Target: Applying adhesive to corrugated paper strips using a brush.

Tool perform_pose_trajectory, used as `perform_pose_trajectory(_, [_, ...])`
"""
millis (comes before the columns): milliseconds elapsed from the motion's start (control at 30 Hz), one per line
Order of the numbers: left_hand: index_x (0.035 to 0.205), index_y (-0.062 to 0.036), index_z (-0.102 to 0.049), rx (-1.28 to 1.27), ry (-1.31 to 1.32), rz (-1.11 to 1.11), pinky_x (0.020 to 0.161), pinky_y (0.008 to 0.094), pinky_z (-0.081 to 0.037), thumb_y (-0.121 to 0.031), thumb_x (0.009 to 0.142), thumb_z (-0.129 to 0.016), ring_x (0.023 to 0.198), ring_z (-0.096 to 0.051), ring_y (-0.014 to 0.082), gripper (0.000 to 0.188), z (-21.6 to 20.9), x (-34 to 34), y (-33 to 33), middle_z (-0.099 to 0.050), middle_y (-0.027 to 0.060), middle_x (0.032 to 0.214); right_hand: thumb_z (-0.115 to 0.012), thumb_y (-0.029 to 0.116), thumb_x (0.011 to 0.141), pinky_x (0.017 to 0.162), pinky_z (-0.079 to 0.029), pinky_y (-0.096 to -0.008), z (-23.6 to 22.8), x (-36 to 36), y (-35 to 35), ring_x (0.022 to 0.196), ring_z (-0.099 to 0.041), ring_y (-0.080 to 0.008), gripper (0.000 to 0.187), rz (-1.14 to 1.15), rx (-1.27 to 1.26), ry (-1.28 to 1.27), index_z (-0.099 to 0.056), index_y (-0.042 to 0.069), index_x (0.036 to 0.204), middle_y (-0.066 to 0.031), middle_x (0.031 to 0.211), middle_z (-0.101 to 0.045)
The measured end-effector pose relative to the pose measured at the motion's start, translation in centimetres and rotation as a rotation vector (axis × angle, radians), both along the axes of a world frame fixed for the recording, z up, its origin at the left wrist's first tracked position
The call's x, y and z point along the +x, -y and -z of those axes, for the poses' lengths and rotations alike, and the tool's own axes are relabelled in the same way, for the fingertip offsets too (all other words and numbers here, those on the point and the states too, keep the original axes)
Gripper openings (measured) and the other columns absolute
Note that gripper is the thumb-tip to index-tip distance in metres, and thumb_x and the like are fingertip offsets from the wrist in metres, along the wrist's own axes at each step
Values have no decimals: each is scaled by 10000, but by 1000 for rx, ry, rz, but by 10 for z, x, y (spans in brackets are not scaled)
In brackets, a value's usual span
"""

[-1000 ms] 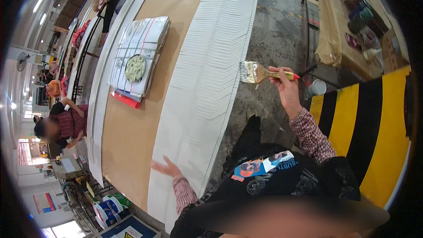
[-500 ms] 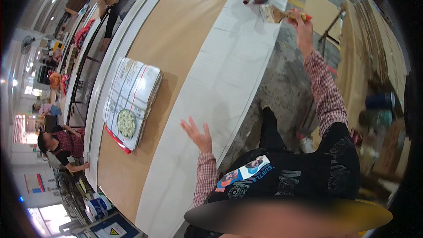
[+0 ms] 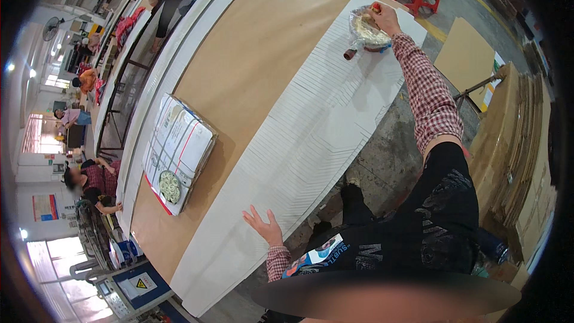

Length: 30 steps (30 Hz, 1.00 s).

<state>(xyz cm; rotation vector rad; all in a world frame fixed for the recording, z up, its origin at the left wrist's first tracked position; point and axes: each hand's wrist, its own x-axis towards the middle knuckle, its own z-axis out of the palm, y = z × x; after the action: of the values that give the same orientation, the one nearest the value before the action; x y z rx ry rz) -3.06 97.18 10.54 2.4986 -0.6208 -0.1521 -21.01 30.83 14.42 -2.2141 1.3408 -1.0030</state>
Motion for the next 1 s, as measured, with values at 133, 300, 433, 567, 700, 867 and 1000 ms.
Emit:
perform_pose_trajectory(133, [1354,-38,-339,36,2,-62,1075,479,-141,-198,830,-593,1342,-114,404,604,1,-5,-3,-136,266,1442,-624,319,787,726,-462,-391,25,17,-1,813,-595,-320,308,-25,25,-158,-624,42,922,-163,858,-630])
perform_pose_trajectory(300, [1352,-40,-343,29,-26,-79,1074,479,-145,-199,830,-595,1341,-115,406,601,2,-10,3,-137,264,1443,-618,317,790,718,-460,-411,31,16,8,808,-586,-345,316,-93,100,-221,-614,30,923,-181,849,-621])
perform_pose_trajectory(433, [1353,-42,-342,54,-10,-93,1075,466,-150,-232,841,-588,1336,-137,404,599,3,-8,8,-150,286,1430,-641,312,781,691,-455,-402,-5,5,22,791,-587,-336,319,-25,-6,-157,-597,11,878,-186,810,-612])
perform_pose_trajectory(567, [1352,-42,-343,62,-35,-109,1075,467,-149,-227,840,-589,1334,-137,410,598,0,-7,15,-152,284,1430,-660,317,777,671,-461,-386,-25,2,30,756,-606,-302,352,-46,117,-91,-581,-19,846,-171,770,-613])
perform_pose_trajectory(700, [1350,-48,-349,6,-32,-78,1075,473,-145,-213,834,-595,1337,-122,407,595,5,-6,21,-140,275,1436,-670,321,777,576,-471,-348,-20,-19,60,580,-612,-220,363,-3,150,-102,-596,-21,871,-134,721,-617])
perform_pose_trajectory(867, [1346,-45,-353,28,-38,-111,1074,479,-145,-210,828,-601,1340,-114,408,598,0,-6,18,-136,272,1439,-665,343,789,554,-475,-333,-20,-22,69,590,-622,-191,376,21,-109,-216,-619,-7,918,-131,711,-624])
perform_pose_trajectory(1000, [1347,-43,-355,26,-22,-119,1076,469,-144,-229,833,-595,1339,-119,404,597,6,-3,11,-140,273,1438,-649,359,786,684,-462,-414,-25,-23,66,794,-606,-322,373,-1,13,-131,-609,10,913,-184,828,-628])
